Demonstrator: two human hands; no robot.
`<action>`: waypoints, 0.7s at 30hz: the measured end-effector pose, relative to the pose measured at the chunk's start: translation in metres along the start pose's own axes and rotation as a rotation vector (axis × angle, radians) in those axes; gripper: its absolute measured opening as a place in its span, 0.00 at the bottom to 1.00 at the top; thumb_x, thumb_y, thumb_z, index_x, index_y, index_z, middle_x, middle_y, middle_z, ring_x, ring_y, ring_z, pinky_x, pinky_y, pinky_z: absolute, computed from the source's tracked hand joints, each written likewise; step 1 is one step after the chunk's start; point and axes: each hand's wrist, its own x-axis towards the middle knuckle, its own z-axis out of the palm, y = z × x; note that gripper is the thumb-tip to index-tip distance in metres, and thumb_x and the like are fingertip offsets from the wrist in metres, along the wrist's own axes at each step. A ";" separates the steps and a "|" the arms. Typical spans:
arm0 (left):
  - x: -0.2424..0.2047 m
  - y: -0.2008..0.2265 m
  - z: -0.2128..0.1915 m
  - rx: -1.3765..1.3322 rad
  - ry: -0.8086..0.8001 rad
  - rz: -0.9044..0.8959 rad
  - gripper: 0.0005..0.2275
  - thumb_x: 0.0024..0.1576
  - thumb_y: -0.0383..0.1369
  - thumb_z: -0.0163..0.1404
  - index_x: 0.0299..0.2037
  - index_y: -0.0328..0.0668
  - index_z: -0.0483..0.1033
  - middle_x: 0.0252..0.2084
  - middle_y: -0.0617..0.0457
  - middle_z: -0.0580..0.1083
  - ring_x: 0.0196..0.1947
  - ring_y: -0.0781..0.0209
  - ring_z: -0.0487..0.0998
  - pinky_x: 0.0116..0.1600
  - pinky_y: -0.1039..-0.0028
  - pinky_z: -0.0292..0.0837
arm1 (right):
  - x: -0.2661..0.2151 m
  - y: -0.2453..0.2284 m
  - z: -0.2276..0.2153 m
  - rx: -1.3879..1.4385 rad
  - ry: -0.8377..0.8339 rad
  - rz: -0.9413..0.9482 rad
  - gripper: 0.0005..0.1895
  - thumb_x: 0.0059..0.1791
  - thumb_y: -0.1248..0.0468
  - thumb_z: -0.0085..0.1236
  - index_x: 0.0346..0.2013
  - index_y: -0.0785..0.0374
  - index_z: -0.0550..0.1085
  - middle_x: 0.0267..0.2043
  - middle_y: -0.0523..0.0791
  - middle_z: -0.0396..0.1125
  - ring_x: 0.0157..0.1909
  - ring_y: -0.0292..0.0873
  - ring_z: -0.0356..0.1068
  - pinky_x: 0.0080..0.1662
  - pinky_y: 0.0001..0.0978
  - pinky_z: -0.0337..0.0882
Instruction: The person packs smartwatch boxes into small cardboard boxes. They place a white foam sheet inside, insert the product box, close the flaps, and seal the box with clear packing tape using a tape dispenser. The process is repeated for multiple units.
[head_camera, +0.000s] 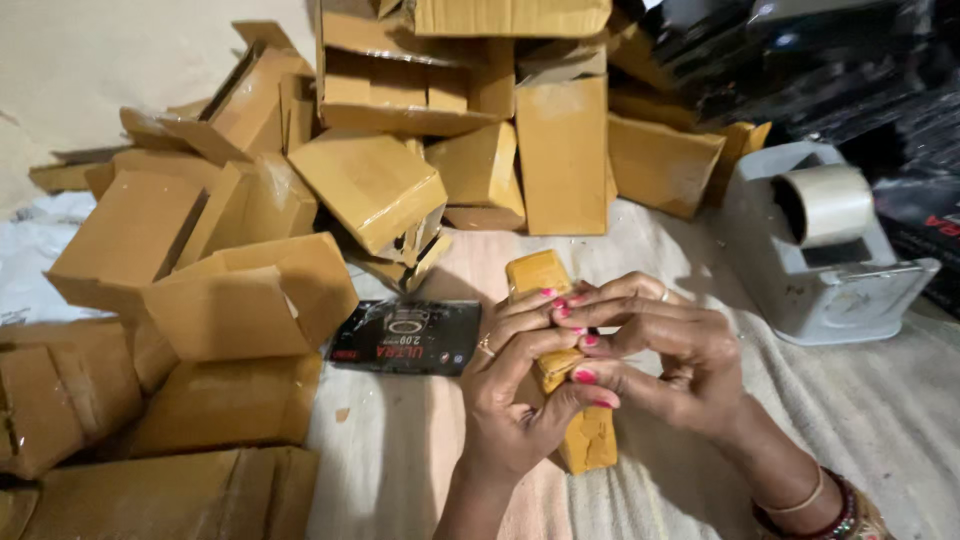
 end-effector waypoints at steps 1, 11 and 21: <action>-0.001 -0.002 0.001 -0.004 0.003 -0.002 0.22 0.51 0.47 0.65 0.45 0.38 0.79 0.52 0.49 0.77 0.61 0.50 0.79 0.69 0.60 0.74 | 0.000 0.002 0.000 0.013 -0.001 0.009 0.07 0.43 0.67 0.69 0.27 0.67 0.77 0.45 0.53 0.77 0.53 0.51 0.78 0.61 0.47 0.75; 0.007 0.004 0.020 0.006 0.133 -0.009 0.18 0.60 0.44 0.59 0.48 0.36 0.80 0.47 0.51 0.77 0.54 0.54 0.79 0.66 0.64 0.75 | -0.012 0.015 0.008 0.405 0.043 0.152 0.11 0.53 0.72 0.60 0.43 0.62 0.66 0.53 0.52 0.69 0.59 0.45 0.70 0.62 0.41 0.75; 0.013 0.015 0.030 -0.065 0.228 -0.422 0.21 0.53 0.21 0.43 0.56 0.36 0.80 0.41 0.49 0.76 0.41 0.62 0.75 0.49 0.71 0.72 | -0.010 0.021 0.012 0.388 0.113 0.394 0.11 0.54 0.69 0.48 0.50 0.66 0.72 0.65 0.51 0.65 0.66 0.48 0.63 0.67 0.43 0.65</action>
